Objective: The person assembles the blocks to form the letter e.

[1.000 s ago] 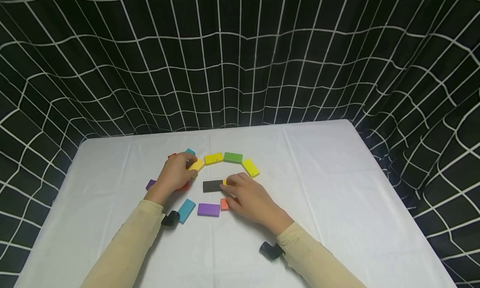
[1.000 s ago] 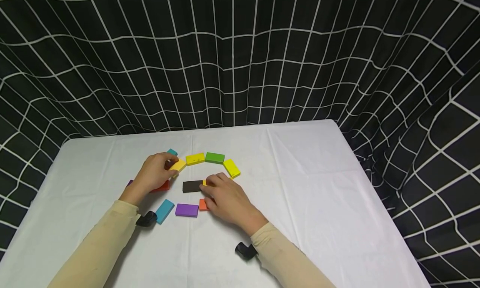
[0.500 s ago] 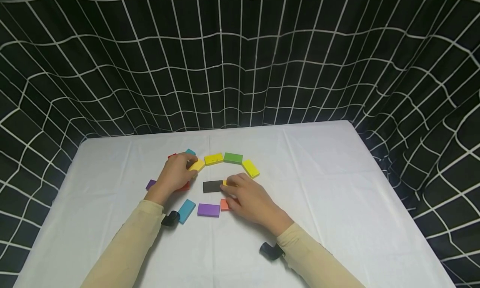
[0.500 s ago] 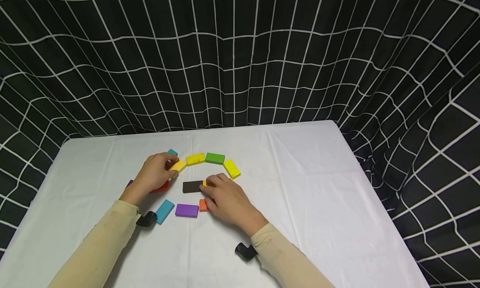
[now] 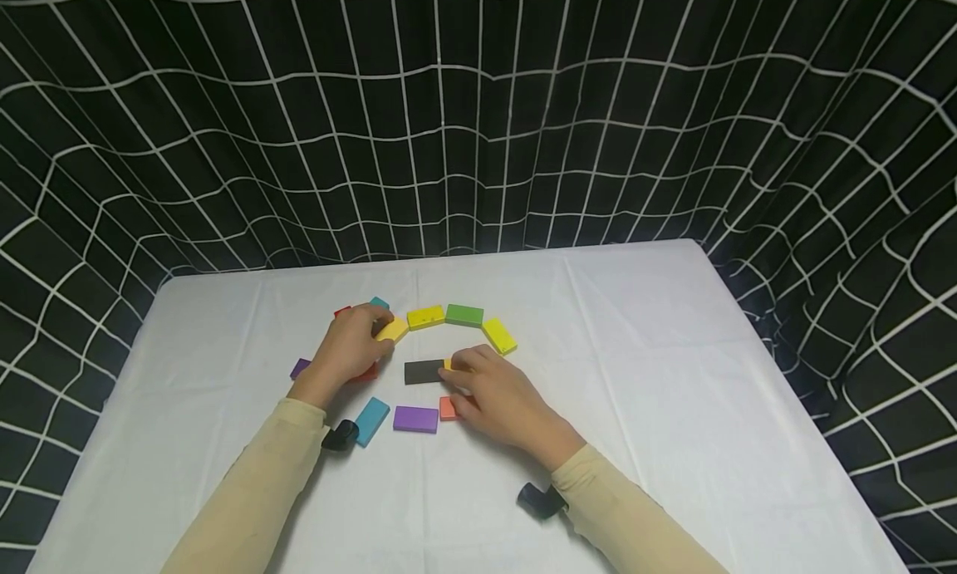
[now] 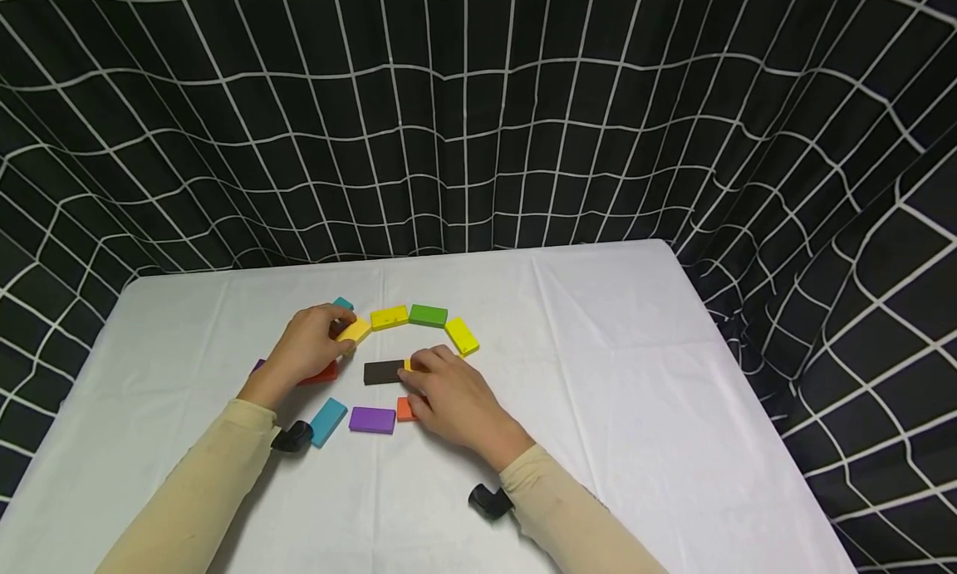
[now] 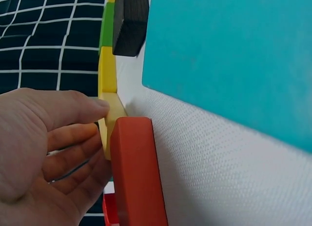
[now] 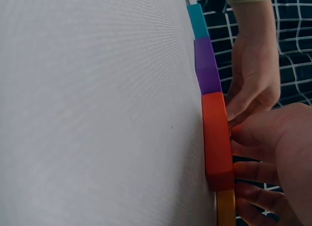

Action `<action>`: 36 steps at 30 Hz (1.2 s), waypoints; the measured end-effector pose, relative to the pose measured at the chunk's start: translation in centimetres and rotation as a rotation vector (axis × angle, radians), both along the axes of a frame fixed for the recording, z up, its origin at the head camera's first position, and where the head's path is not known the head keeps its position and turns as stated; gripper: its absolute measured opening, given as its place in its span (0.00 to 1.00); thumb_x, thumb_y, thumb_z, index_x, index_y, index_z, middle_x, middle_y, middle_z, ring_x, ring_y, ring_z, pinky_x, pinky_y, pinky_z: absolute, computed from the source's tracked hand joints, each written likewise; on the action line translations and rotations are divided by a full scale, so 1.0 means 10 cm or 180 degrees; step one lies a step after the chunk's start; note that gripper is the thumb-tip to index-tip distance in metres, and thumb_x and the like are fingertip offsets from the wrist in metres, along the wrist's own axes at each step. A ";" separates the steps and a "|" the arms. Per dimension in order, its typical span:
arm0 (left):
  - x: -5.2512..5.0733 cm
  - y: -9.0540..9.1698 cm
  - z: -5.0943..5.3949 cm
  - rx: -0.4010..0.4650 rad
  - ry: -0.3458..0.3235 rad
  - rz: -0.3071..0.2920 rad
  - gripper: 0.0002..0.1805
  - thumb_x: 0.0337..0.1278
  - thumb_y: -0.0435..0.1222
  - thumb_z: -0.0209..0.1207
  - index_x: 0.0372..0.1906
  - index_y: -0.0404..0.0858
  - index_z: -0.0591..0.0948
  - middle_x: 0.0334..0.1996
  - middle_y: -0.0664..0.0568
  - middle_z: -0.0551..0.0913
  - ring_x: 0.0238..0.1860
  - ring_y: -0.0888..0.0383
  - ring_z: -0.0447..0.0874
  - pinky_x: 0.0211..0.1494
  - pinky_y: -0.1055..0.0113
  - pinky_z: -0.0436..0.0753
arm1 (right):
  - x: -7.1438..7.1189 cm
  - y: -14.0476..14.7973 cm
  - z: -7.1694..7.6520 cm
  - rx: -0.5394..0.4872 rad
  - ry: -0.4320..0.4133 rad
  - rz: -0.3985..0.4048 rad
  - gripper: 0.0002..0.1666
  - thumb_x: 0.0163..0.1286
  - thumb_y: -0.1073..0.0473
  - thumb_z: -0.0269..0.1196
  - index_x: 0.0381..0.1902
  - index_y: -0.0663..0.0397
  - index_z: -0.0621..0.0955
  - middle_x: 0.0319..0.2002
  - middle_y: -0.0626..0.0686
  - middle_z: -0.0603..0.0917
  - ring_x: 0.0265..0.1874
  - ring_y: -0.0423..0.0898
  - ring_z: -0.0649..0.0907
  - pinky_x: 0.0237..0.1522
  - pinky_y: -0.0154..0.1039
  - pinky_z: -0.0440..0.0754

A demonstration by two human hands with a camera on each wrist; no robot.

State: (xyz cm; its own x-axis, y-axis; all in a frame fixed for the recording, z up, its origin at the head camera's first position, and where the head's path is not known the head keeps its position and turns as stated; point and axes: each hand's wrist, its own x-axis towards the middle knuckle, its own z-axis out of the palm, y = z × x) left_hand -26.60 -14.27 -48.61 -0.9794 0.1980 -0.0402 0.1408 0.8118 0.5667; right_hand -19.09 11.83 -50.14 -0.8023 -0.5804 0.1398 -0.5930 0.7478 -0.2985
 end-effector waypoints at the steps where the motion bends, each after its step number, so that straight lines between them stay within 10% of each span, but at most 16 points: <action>1: 0.00 0.00 0.00 -0.0005 -0.0005 -0.0001 0.24 0.63 0.31 0.71 0.64 0.30 0.86 0.58 0.38 0.86 0.53 0.44 0.85 0.66 0.47 0.82 | 0.00 0.00 0.00 -0.0004 0.0002 0.0000 0.24 0.76 0.55 0.68 0.68 0.50 0.87 0.60 0.51 0.83 0.61 0.47 0.76 0.62 0.41 0.82; 13: 0.02 -0.03 0.01 -0.0015 -0.0060 0.0060 0.24 0.67 0.35 0.70 0.65 0.30 0.85 0.57 0.38 0.86 0.53 0.45 0.84 0.65 0.48 0.83 | 0.02 0.00 -0.03 -0.0004 0.0016 0.0009 0.24 0.76 0.55 0.68 0.68 0.50 0.87 0.60 0.51 0.83 0.61 0.47 0.76 0.61 0.41 0.82; 25: 0.15 -0.44 0.31 -0.0020 0.0025 -0.0087 0.22 0.67 0.36 0.69 0.63 0.32 0.86 0.52 0.39 0.87 0.52 0.43 0.84 0.59 0.46 0.84 | 0.01 0.00 0.00 -0.0038 0.0016 0.0015 0.24 0.77 0.54 0.68 0.68 0.50 0.87 0.61 0.52 0.83 0.63 0.48 0.77 0.63 0.43 0.81; 36: 0.23 -0.66 0.07 -0.0172 -0.0535 -0.0594 0.20 0.61 0.32 0.76 0.58 0.35 0.89 0.51 0.47 0.89 0.54 0.46 0.84 0.65 0.45 0.82 | 0.01 0.01 -0.03 -0.0074 0.0017 0.0057 0.24 0.77 0.54 0.68 0.68 0.50 0.87 0.60 0.51 0.83 0.62 0.48 0.77 0.63 0.43 0.81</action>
